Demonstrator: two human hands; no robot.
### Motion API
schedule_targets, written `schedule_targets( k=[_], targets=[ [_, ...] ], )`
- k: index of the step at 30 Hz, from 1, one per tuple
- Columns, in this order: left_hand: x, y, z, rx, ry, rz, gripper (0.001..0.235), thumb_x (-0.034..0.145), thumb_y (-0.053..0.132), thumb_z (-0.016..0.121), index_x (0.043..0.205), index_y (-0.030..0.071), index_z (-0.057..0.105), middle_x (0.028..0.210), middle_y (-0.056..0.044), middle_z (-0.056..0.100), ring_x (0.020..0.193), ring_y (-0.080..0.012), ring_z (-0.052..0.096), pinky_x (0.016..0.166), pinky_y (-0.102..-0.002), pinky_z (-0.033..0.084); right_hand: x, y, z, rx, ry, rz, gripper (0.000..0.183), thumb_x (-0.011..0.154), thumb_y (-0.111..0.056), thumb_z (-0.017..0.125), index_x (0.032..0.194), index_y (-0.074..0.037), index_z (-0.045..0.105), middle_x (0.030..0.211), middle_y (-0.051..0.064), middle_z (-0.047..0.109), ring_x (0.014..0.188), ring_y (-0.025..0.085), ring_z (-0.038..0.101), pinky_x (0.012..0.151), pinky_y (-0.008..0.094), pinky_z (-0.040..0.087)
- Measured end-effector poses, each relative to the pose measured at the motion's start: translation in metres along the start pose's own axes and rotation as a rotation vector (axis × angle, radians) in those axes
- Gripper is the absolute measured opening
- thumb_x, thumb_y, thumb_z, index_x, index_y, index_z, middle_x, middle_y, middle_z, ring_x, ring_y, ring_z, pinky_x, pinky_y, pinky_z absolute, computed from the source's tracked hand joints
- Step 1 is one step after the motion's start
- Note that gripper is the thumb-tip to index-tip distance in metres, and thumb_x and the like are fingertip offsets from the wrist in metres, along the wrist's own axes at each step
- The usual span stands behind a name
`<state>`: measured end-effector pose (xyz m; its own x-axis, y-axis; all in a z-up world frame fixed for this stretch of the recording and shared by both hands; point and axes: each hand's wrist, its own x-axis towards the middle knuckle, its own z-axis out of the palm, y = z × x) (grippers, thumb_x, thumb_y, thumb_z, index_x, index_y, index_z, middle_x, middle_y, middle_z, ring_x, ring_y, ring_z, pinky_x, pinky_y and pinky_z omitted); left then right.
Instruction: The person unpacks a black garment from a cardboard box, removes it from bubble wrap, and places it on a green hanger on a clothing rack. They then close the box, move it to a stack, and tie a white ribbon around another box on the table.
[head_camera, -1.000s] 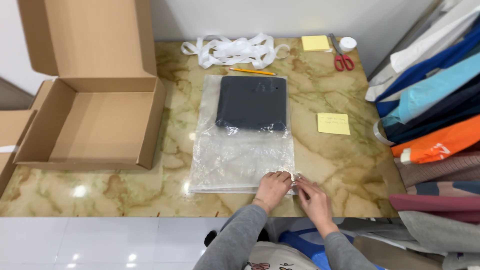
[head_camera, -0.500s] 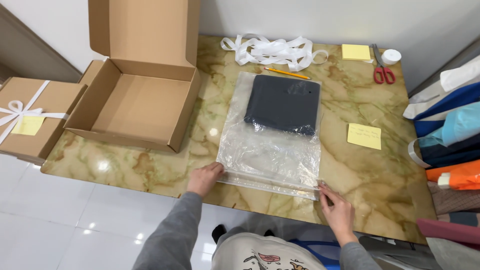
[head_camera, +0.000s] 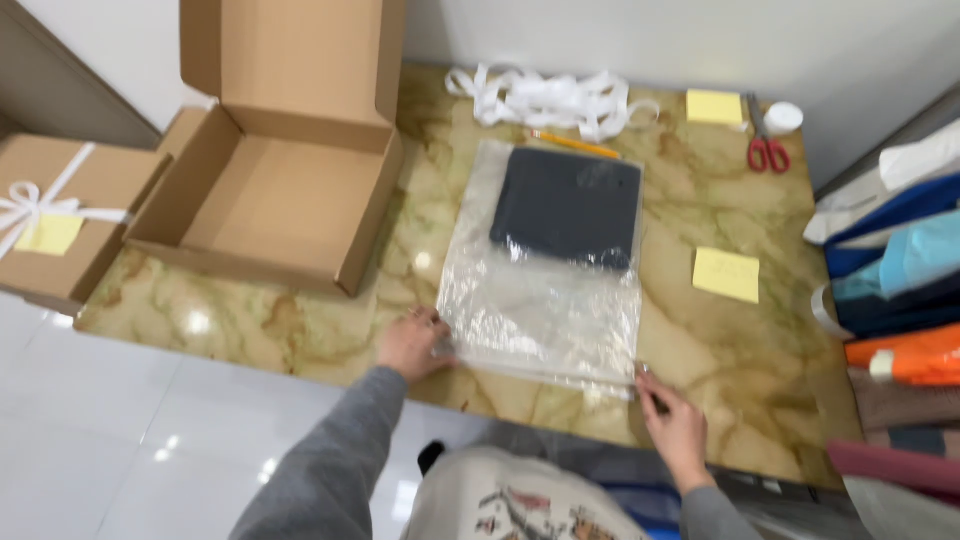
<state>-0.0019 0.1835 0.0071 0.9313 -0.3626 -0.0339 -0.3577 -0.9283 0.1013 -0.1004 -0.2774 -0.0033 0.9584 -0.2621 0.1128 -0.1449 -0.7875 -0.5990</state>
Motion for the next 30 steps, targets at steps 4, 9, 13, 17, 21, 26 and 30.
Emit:
schedule_targets(
  k=[4,9,13,17,21,26,30],
  targets=[
    [0.032,0.032,0.01,-0.121,-0.025,0.093,0.055,0.072,0.057,0.092,0.107,0.018,0.075,0.117,-0.008,0.064,0.106,-0.0322,0.064,0.081,-0.048,0.056,0.0,-0.013,-0.003,0.084,-0.009,0.064,0.022,0.091,-0.027,0.075,0.11,-0.027,0.086,0.123,-0.013,0.079,0.115,0.002,0.071,0.094,0.024,0.059],
    [0.048,0.049,-0.002,-0.286,-0.083,0.403,0.05,0.079,0.05,0.086,0.11,0.012,0.073,0.114,-0.007,0.056,0.109,-0.0284,0.055,0.066,-0.049,0.056,-0.003,-0.016,-0.001,0.088,0.035,-0.004,0.017,0.09,-0.025,0.077,0.104,-0.024,0.086,0.123,-0.01,0.078,0.124,0.003,0.067,0.105,0.025,0.053],
    [0.053,0.038,0.003,-0.318,-0.263,0.421,0.052,0.078,0.045,0.089,0.115,0.014,0.071,0.122,-0.005,0.053,0.118,-0.0275,0.051,0.074,-0.052,0.058,-0.004,-0.022,0.004,0.09,0.071,0.015,0.019,0.092,-0.024,0.077,0.109,-0.023,0.084,0.121,-0.007,0.079,0.122,0.006,0.069,0.1,0.024,0.054],
    [0.071,0.028,0.008,-0.346,-0.244,0.447,0.02,0.089,0.04,0.077,0.093,0.021,0.071,0.113,0.001,0.06,0.111,-0.0287,0.065,0.084,-0.043,0.064,0.012,-0.04,-0.001,0.056,0.069,0.096,0.026,0.084,-0.018,0.08,0.109,-0.013,0.082,0.115,0.01,0.08,0.118,0.032,0.071,0.112,0.046,0.051],
    [0.068,0.034,0.01,-0.453,-0.192,0.394,0.018,0.092,0.039,0.071,0.093,0.022,0.068,0.113,0.002,0.059,0.109,-0.0261,0.066,0.079,-0.042,0.064,-0.01,-0.099,0.015,0.097,0.232,0.113,0.035,0.085,-0.007,0.074,0.117,-0.021,0.08,0.116,0.001,0.078,0.117,0.027,0.07,0.113,0.041,0.049],
    [0.049,0.034,-0.043,-0.526,0.222,0.487,0.01,0.093,0.029,0.068,0.092,0.021,0.063,0.103,0.003,0.055,0.102,-0.0218,0.065,0.069,-0.036,0.064,-0.014,-0.238,0.095,0.7,0.076,0.38,0.027,0.087,0.004,0.063,0.11,-0.001,0.078,0.106,0.022,0.078,0.101,0.034,0.077,0.09,0.045,0.062],
    [0.048,0.029,-0.068,-0.603,0.294,0.524,0.011,0.093,0.028,0.067,0.091,0.018,0.062,0.103,0.002,0.055,0.099,-0.0213,0.063,0.063,-0.037,0.064,0.012,-0.323,0.108,1.11,0.203,0.735,0.052,0.099,-0.008,0.063,0.148,0.004,0.055,0.13,0.028,0.068,0.112,0.034,0.071,0.096,0.051,0.058]
  ],
)
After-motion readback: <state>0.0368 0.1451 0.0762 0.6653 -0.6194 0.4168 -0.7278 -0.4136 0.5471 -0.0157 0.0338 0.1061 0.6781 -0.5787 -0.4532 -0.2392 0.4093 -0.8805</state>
